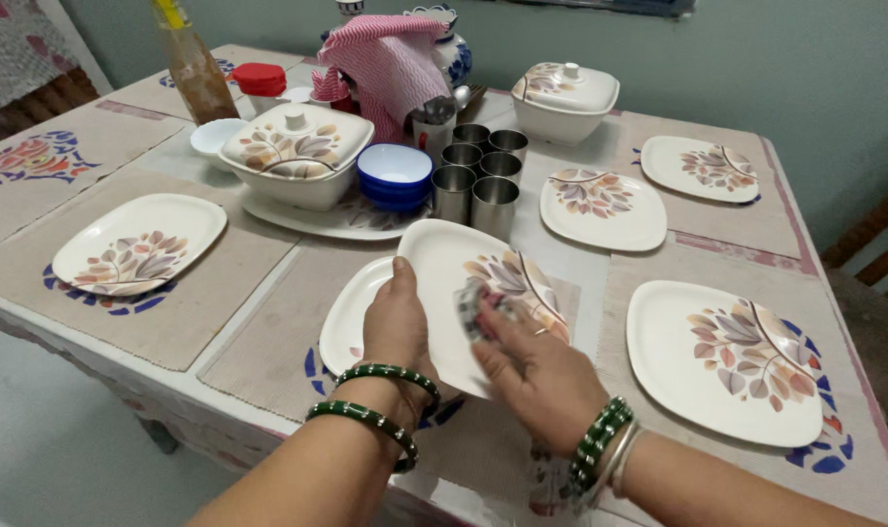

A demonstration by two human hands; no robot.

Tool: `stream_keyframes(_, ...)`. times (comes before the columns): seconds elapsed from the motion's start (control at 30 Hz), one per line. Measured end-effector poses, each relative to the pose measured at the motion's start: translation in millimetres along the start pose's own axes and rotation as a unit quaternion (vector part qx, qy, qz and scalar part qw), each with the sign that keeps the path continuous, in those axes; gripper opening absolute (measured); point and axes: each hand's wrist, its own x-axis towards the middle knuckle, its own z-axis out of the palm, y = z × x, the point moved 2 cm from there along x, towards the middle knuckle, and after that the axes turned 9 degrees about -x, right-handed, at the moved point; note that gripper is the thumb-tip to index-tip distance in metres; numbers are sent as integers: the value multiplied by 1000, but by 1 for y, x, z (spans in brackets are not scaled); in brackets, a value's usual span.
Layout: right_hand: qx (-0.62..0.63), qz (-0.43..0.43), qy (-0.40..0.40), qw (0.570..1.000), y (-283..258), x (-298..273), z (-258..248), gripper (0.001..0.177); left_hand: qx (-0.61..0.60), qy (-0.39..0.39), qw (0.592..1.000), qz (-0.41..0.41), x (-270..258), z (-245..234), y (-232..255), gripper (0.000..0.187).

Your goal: The person wipes plates and a serving container with a cloth and arranges them on the dining table.

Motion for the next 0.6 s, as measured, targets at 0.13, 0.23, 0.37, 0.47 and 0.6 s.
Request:
stream_keyframes(0.13,-14,-199,86,976,-39,-29,-13,67,-21,30,999,-8,4,-3,4,58)
stream_keyframes(0.23,-14,-284,164,945,-48,-27,-33,55,-150,15,984,-98,6,-4,11,59)
stream_keyframes(0.37,52,-153,106,981,-49,-1,-60,58,-89,-8,991,-102,2,-10,34,68)
stream_keyframes(0.47,278,-68,65,956,-46,33,-83,51,30,7,999,-28,5,-29,57,73)
stream_keyframes(0.6,458,-85,13,885,-42,60,-96,54,85,19,996,19,8,-66,86,79)
